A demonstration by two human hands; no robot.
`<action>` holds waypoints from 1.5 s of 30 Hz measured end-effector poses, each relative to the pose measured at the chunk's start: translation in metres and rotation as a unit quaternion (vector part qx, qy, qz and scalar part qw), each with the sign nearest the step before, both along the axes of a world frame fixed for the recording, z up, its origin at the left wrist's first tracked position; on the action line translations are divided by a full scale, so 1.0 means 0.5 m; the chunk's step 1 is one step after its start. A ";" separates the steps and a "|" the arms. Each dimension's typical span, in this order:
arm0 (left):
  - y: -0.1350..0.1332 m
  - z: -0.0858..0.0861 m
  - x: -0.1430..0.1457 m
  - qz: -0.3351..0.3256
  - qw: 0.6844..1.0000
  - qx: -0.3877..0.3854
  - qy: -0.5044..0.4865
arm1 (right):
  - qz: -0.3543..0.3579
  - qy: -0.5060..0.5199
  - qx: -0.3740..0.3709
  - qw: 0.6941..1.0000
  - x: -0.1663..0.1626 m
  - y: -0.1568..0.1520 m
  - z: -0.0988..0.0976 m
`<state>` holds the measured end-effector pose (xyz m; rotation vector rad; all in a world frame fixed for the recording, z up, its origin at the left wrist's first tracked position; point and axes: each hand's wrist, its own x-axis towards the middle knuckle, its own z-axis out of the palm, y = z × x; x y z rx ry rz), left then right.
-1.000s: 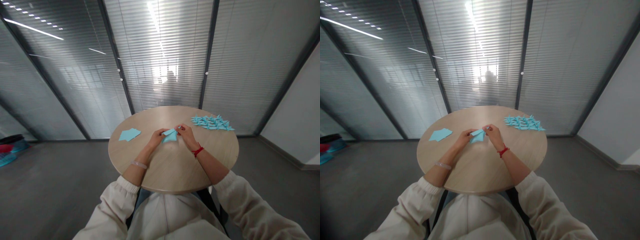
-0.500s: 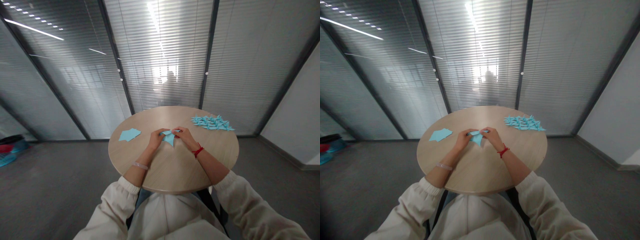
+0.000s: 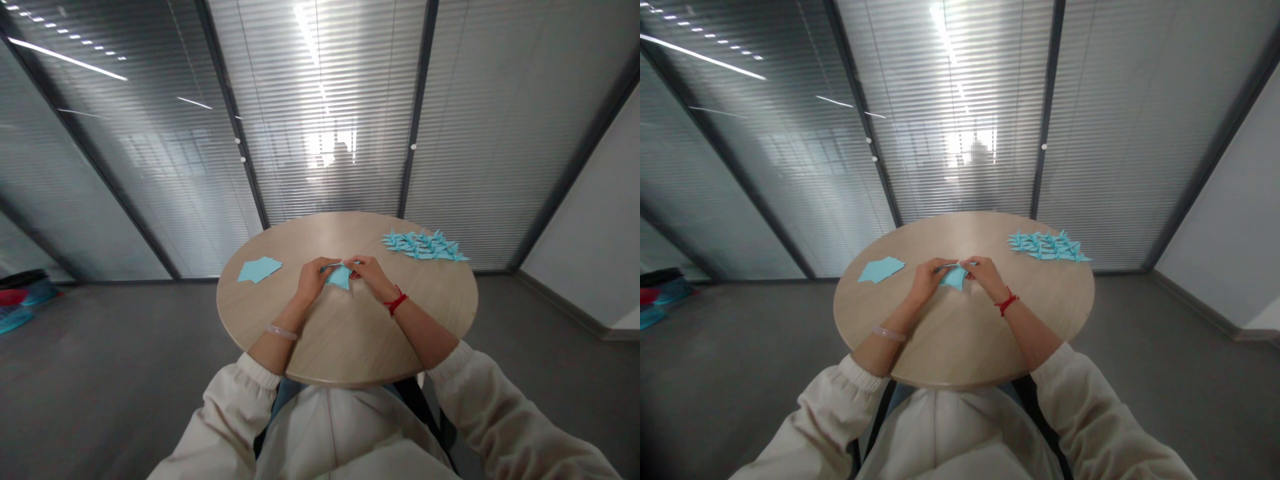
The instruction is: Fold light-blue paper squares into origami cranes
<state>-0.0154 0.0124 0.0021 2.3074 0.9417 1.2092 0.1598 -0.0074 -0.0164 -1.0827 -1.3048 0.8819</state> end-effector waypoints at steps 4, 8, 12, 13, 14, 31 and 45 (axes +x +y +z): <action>-0.004 0.002 0.003 0.025 0.999 -0.017 0.018 | -0.002 -0.003 -0.008 1.000 0.002 0.006 -0.003; 0.000 -0.001 0.003 0.045 0.999 -0.005 0.018 | -0.002 0.005 -0.015 1.000 0.002 0.003 -0.004; 0.005 -0.002 0.002 0.050 0.999 -0.011 0.000 | 0.023 0.010 -0.037 0.999 0.002 -0.003 -0.001; 0.005 -0.002 0.002 0.050 0.999 -0.016 0.000 | 0.021 0.009 -0.037 0.999 0.003 -0.003 0.000; 0.006 -0.001 0.003 0.048 0.999 -0.024 0.003 | 0.015 0.006 -0.029 0.999 0.003 -0.003 0.001; 0.013 -0.009 0.010 0.040 0.994 -0.104 0.015 | -0.083 -0.208 0.127 0.966 -0.004 -0.003 -0.005; 0.032 -0.026 0.008 -0.002 0.986 -0.164 -0.023 | -0.121 -0.382 0.212 0.891 -0.004 -0.020 0.002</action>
